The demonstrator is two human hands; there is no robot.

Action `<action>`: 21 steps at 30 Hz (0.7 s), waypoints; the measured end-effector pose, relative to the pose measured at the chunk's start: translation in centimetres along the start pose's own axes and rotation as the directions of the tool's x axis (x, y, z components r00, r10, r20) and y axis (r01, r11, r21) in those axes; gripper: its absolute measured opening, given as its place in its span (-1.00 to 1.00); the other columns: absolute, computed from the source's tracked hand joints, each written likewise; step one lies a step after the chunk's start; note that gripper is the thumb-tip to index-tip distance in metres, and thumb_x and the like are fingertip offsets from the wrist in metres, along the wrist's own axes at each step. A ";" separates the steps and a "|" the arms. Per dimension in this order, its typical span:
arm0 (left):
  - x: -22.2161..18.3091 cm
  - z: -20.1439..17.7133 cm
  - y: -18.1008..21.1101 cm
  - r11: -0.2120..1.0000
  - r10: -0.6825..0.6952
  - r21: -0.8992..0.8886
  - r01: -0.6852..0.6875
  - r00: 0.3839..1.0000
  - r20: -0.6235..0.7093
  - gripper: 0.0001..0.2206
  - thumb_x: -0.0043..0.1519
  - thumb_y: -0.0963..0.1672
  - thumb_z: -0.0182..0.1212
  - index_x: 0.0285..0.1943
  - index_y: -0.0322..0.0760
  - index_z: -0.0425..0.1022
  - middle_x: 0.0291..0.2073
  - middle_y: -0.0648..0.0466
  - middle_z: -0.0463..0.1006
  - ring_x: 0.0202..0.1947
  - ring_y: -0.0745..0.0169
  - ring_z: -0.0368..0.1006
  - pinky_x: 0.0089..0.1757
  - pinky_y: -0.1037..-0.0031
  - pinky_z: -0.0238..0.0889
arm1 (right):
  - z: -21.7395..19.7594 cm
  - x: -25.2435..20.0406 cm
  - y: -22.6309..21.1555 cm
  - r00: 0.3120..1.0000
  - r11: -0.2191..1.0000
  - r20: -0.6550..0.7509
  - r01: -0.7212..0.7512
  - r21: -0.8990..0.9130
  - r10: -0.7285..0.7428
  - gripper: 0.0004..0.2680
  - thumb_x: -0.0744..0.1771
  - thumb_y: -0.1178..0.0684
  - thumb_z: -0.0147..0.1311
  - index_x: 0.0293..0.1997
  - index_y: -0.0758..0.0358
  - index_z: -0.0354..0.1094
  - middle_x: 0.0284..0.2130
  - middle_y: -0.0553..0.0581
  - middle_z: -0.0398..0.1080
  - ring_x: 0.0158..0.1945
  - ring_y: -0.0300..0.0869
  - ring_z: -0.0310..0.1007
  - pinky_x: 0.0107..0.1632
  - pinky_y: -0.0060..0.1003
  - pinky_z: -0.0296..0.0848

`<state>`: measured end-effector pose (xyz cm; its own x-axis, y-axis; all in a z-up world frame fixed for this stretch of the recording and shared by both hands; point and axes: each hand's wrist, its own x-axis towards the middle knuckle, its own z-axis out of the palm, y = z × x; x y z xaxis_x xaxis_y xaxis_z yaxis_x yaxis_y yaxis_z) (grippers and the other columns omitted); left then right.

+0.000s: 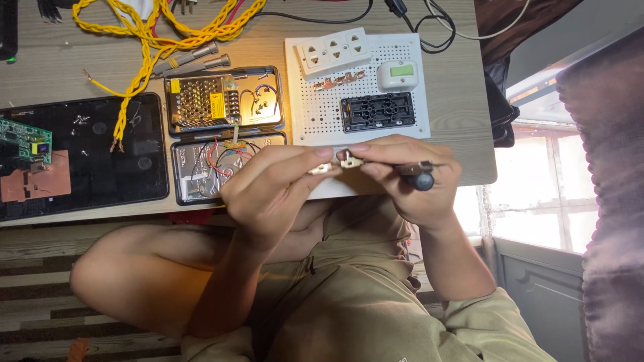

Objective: Repairing a small electronic circuit board using a screwdriver and manual manipulation

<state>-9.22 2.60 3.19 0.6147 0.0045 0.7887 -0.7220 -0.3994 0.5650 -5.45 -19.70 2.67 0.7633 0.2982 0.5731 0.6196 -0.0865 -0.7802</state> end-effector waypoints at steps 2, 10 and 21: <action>-0.1 -0.1 0.3 0.996 -0.091 -0.018 0.092 0.996 0.019 -0.65 0.28 -0.24 0.62 0.20 -0.41 0.61 -0.08 -0.14 0.78 -0.11 0.07 0.76 0.01 0.40 0.62 | 0.2 1.0 -1.2 0.999 0.999 0.017 0.046 -0.001 -0.046 -0.92 0.43 0.26 0.26 0.00 0.44 0.55 -0.07 0.36 0.65 0.00 0.08 0.77 0.12 -0.24 0.75; 0.4 0.1 1.2 0.985 -0.151 -0.085 0.153 0.988 0.029 -0.77 0.23 -0.27 0.63 -0.02 -0.43 0.65 -0.17 -0.14 0.76 -0.16 0.06 0.73 -0.03 0.39 0.60 | -0.4 0.8 -1.2 1.000 0.999 0.021 0.006 0.033 -0.007 -0.90 0.41 0.27 0.26 0.00 0.53 0.53 -0.11 0.40 0.65 -0.01 0.09 0.77 0.12 -0.20 0.79; -0.3 0.2 1.1 0.997 -0.072 -0.026 0.071 0.997 -0.017 -0.82 0.32 -0.35 0.52 -0.02 -0.35 0.66 -0.20 -0.15 0.74 -0.22 0.12 0.73 -0.10 0.46 0.60 | -0.4 1.1 -0.6 0.990 0.979 0.102 0.073 0.190 -0.094 -0.86 0.39 0.28 0.30 0.03 0.46 0.45 -0.03 0.52 0.61 0.10 0.20 0.76 0.18 -0.06 0.87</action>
<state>-10.10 1.99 3.49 0.6596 0.0483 0.7500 -0.6844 -0.3737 0.6260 -4.91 -19.68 3.92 0.6791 0.4001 0.6155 0.6279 0.1179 -0.7693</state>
